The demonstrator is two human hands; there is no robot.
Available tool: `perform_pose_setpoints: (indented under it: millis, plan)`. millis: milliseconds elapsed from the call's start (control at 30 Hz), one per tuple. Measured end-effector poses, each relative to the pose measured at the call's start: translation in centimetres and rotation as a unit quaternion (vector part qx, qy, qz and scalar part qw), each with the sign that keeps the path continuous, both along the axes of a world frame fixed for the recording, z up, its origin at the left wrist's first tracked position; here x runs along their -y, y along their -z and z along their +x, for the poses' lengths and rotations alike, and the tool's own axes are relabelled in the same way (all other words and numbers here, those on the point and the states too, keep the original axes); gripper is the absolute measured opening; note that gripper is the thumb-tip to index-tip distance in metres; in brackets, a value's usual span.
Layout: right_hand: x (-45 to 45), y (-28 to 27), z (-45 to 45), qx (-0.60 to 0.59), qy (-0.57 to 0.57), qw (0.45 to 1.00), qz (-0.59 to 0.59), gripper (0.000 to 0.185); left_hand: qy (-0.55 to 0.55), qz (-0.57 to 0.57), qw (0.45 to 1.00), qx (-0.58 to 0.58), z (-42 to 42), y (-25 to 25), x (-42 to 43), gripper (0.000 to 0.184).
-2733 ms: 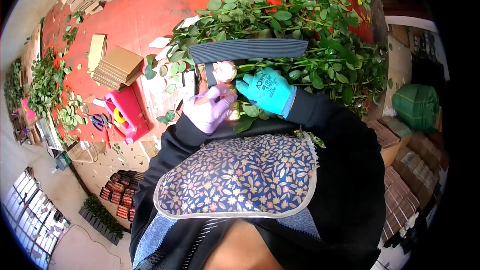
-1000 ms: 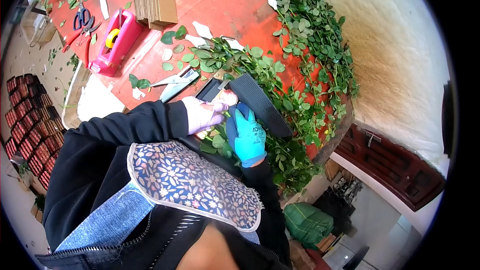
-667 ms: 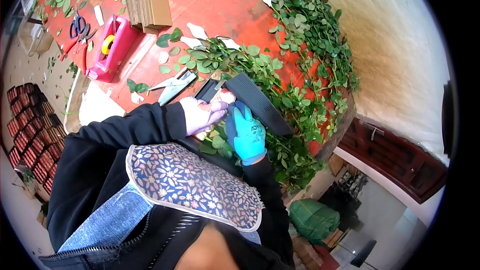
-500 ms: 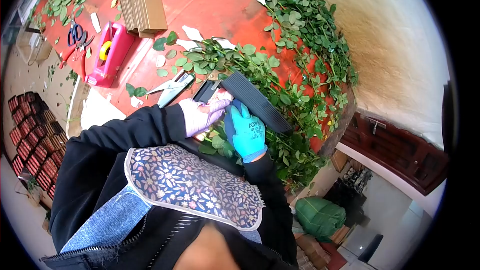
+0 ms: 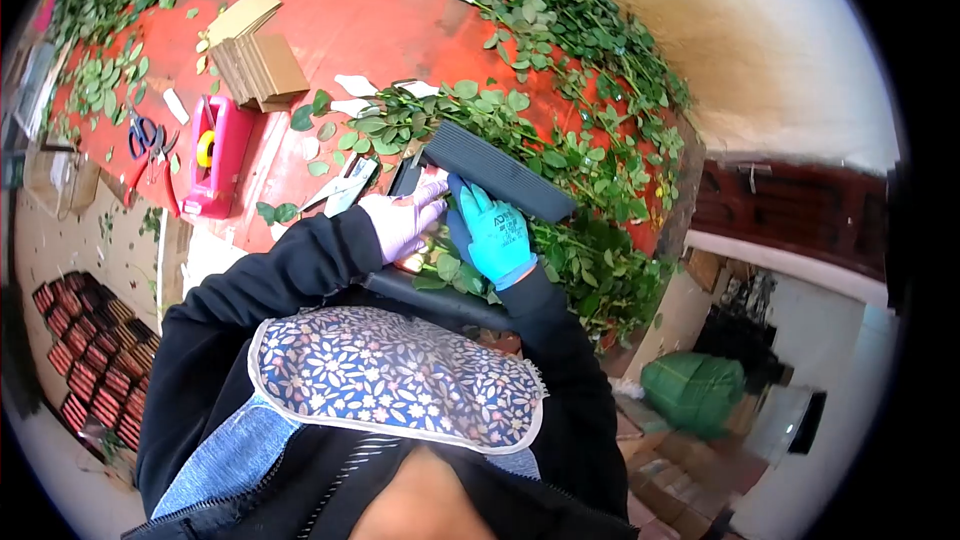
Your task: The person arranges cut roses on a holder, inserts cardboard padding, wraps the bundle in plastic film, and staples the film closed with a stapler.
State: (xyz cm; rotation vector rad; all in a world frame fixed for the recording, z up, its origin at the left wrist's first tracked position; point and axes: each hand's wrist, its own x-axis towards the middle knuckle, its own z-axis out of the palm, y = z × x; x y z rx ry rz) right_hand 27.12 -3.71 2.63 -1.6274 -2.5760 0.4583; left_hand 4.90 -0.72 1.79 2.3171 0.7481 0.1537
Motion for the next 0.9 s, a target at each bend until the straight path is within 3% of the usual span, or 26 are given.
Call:
perform_pose_setpoints:
  millis: [133,233,333,367,500,533,600,733,767,900]
  plan:
    - [0.0,-0.7,0.1,0.001,0.017,1.0,0.005,0.053,0.005,-0.04,0.998,-0.04,0.2,-1.7,-0.6,0.071]
    - [-0.3,0.2,0.4,0.016,0.026,0.999,0.022,0.052,0.004,0.066,0.994,-0.082,0.6,-0.1,-0.3,0.071]
    - [0.4,-0.5,-0.8,0.018,0.04,0.997,0.061,0.05,0.004,0.018,0.997,-0.08,0.0,-0.5,0.0,0.07]
    - [0.9,-0.9,-1.4,0.036,0.046,0.997,0.05,0.049,-0.005,-0.012,0.999,-0.03,-0.4,-0.4,0.1,0.068]
    - [1.1,-0.8,-1.3,0.001,0.062,0.997,0.036,0.046,0.014,0.061,0.996,-0.06,-0.3,-1.3,-0.1,0.064]
    - [-0.6,1.3,0.2,-0.039,0.057,0.998,0.012,0.047,-0.002,-0.02,0.999,-0.038,0.9,1.6,-1.6,0.064]
    - [-0.2,-0.7,0.2,-0.038,0.065,0.996,-0.053,0.044,0.027,0.059,0.997,-0.046,0.5,0.1,-1.3,0.061]
    - [3.6,-6.1,1.4,-0.094,0.07,0.993,0.024,0.043,0.025,0.027,0.998,-0.043,0.6,0.3,-1.2,0.061]
    - [1.3,-6.0,1.4,-0.091,0.064,0.994,-0.013,0.047,0.021,0.01,0.998,-0.056,0.0,4.8,-4.1,0.062]
    - [8.4,-11.5,1.4,-0.052,0.023,0.993,-0.099,0.071,0.047,-0.024,0.997,-0.053,-0.6,7.3,-6.1,0.063]
